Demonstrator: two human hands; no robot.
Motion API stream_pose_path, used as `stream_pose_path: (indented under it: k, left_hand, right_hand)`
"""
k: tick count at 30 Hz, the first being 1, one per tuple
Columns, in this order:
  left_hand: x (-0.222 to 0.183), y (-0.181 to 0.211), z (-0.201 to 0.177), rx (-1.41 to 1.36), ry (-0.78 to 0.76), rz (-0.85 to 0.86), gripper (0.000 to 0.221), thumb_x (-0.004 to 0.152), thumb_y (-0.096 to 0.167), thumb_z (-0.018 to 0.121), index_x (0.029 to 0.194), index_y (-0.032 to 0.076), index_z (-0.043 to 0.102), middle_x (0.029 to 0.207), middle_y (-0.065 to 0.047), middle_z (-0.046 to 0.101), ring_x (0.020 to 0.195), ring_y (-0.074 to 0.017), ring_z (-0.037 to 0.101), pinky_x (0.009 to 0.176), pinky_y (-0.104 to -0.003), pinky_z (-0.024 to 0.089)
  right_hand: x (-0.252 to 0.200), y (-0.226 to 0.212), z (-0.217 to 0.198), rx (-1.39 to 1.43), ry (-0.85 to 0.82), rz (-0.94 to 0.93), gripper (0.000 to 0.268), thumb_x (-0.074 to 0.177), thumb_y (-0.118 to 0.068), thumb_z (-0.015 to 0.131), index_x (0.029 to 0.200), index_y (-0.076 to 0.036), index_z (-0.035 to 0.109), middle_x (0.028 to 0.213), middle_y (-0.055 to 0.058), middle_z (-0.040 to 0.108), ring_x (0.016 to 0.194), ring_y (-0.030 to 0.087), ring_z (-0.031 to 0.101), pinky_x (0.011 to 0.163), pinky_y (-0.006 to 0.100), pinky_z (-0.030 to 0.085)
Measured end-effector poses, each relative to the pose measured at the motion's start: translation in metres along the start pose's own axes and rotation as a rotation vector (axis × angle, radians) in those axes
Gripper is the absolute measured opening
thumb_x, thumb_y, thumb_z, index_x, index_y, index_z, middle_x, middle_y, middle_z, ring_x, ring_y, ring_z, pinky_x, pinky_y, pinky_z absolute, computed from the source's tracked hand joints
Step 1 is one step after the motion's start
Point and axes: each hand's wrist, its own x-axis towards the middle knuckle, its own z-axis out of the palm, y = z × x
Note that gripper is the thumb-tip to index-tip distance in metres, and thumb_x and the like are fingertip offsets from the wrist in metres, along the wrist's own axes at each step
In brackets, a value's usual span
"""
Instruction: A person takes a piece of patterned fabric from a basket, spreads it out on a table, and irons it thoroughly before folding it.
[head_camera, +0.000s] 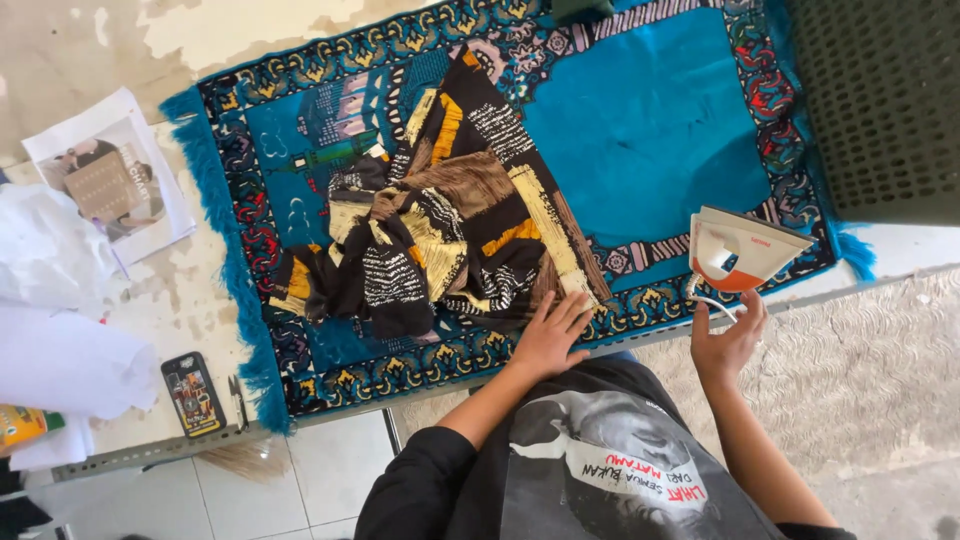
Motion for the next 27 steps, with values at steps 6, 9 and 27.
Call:
stream_pose_path:
  k: [6,9,27]
  left_hand:
    - [-0.007,-0.006,-0.014,0.03,0.27,0.179,0.061,0.094,0.047,0.055,0.145,0.013,0.056,0.153,-0.012,0.054,0.15,-0.025,0.04,0.129,-0.056,0.011]
    - [-0.025,-0.014,-0.026,0.053,0.44,0.121,0.055,0.098,0.041,0.05,0.144,0.012,0.057,0.153,-0.013,0.054,0.147,-0.027,0.044,0.128,-0.057,0.014]
    - [-0.13,-0.058,-0.066,0.31,0.632,-0.428,0.062,0.098,0.039,0.05,0.157,0.019,0.045,0.167,-0.013,0.033,0.152,-0.028,0.032,0.126,-0.05,0.013]
  right_hand:
    - [0.023,0.005,0.033,-0.051,0.081,0.004,0.048,0.096,-0.007,0.079,0.135,0.006,0.054,0.118,0.026,0.057,0.109,0.049,0.056,0.093,0.055,0.048]
    - [0.031,0.017,0.043,0.011,0.141,-0.002,0.029,0.099,-0.006,0.076,0.126,-0.002,0.065,0.109,0.018,0.065,0.098,0.041,0.063,0.088,0.049,0.051]
    - [0.075,-0.104,0.033,0.012,-0.85,0.26,0.029,0.106,-0.037,0.055,0.092,-0.014,0.066,0.051,0.004,0.062,0.058,0.027,0.066,0.064,0.042,0.053]
